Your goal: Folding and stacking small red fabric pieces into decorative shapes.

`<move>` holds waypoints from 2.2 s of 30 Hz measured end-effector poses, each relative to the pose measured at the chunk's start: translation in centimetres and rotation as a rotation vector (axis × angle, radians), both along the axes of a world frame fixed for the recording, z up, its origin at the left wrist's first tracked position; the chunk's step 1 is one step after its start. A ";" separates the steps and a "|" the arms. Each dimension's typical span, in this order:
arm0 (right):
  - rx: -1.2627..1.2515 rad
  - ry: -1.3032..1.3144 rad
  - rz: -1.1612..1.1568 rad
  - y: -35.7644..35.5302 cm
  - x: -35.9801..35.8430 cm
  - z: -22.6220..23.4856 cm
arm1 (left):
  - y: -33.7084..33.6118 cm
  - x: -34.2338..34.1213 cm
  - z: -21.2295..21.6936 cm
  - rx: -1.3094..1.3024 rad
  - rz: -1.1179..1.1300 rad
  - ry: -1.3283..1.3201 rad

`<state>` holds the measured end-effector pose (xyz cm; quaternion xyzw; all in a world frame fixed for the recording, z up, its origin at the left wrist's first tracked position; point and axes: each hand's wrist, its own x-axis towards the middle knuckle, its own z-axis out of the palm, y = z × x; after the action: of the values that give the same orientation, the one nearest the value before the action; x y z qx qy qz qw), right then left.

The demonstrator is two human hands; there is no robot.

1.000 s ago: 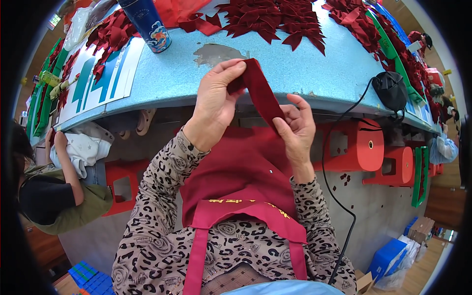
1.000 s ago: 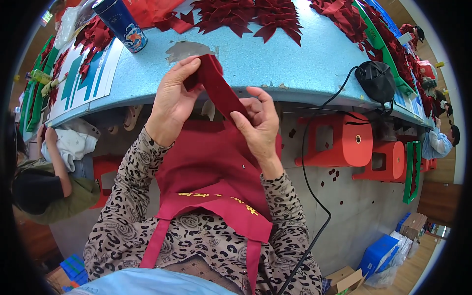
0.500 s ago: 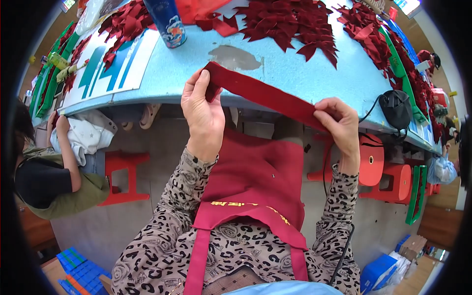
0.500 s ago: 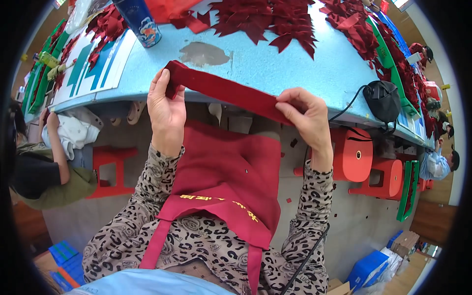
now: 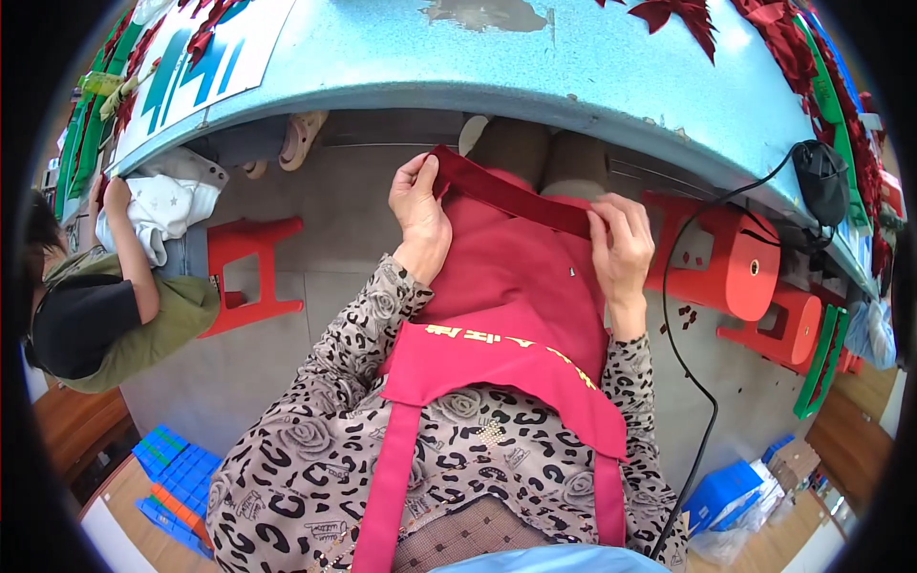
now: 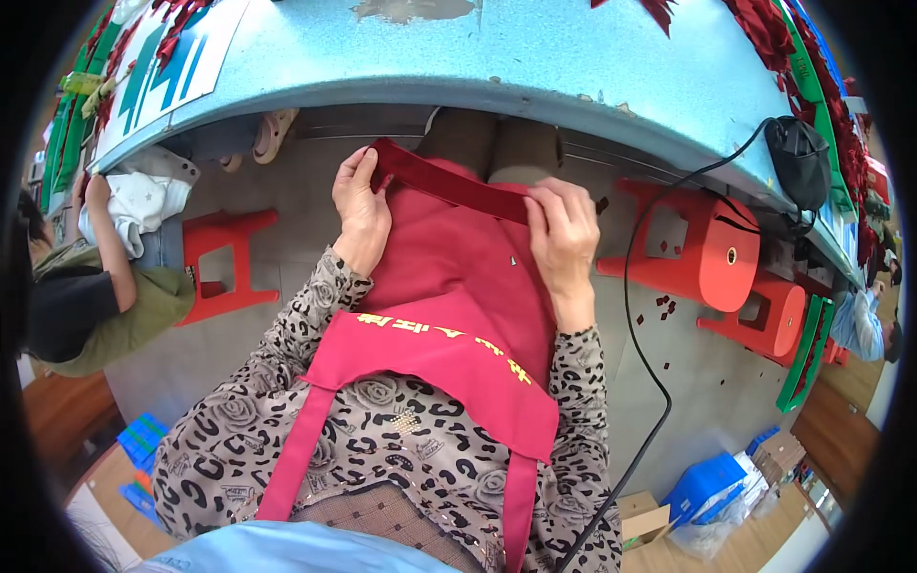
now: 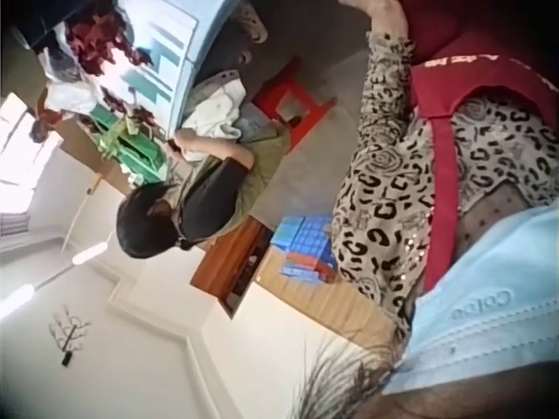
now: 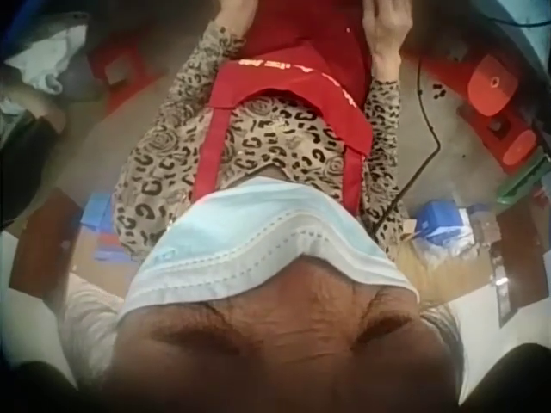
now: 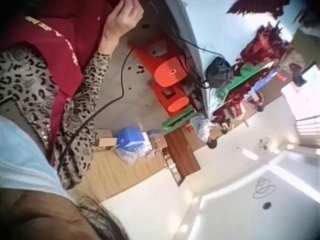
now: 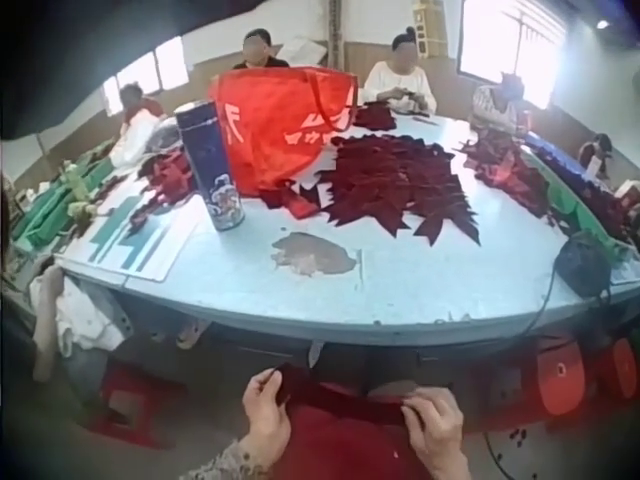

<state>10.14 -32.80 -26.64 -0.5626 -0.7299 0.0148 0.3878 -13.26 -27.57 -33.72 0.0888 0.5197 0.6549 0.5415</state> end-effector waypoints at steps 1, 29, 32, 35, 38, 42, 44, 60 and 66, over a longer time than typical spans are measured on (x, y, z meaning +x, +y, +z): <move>0.040 0.078 0.074 0.5 -1.3 0.5 | -0.1 -0.1 0.0 0.007 -0.003 -0.027; -0.073 0.224 0.158 4.1 -11.2 -6.0 | -0.3 -1.3 -0.5 0.185 0.062 -0.014; -0.006 0.171 0.169 4.3 -11.1 -6.7 | -0.4 -1.0 -0.4 0.194 0.056 0.019; 0.061 0.096 0.164 4.3 -11.0 -6.8 | -0.3 -0.9 -0.8 0.170 0.059 0.069; 0.150 0.003 0.152 4.2 -11.0 -6.6 | -0.2 -0.6 -1.0 0.164 0.064 0.058; 0.274 -0.149 0.123 4.4 -11.1 -5.5 | -0.2 -0.2 -0.5 0.147 0.061 0.036; 0.290 -0.223 0.105 4.5 -11.1 -5.1 | -0.2 -0.2 -0.3 0.139 0.058 0.030; 0.128 -0.298 0.140 4.5 -11.2 -5.5 | -0.6 -0.3 0.3 0.148 0.034 0.015; 0.248 -0.163 0.171 5.1 -10.8 -5.9 | -0.7 0.2 0.9 0.153 -0.005 -0.054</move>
<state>-0.70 -27.74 -32.54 -0.4455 -0.8004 -0.0879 0.3912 -13.07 -28.26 -32.83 0.1135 0.4529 0.6936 0.5485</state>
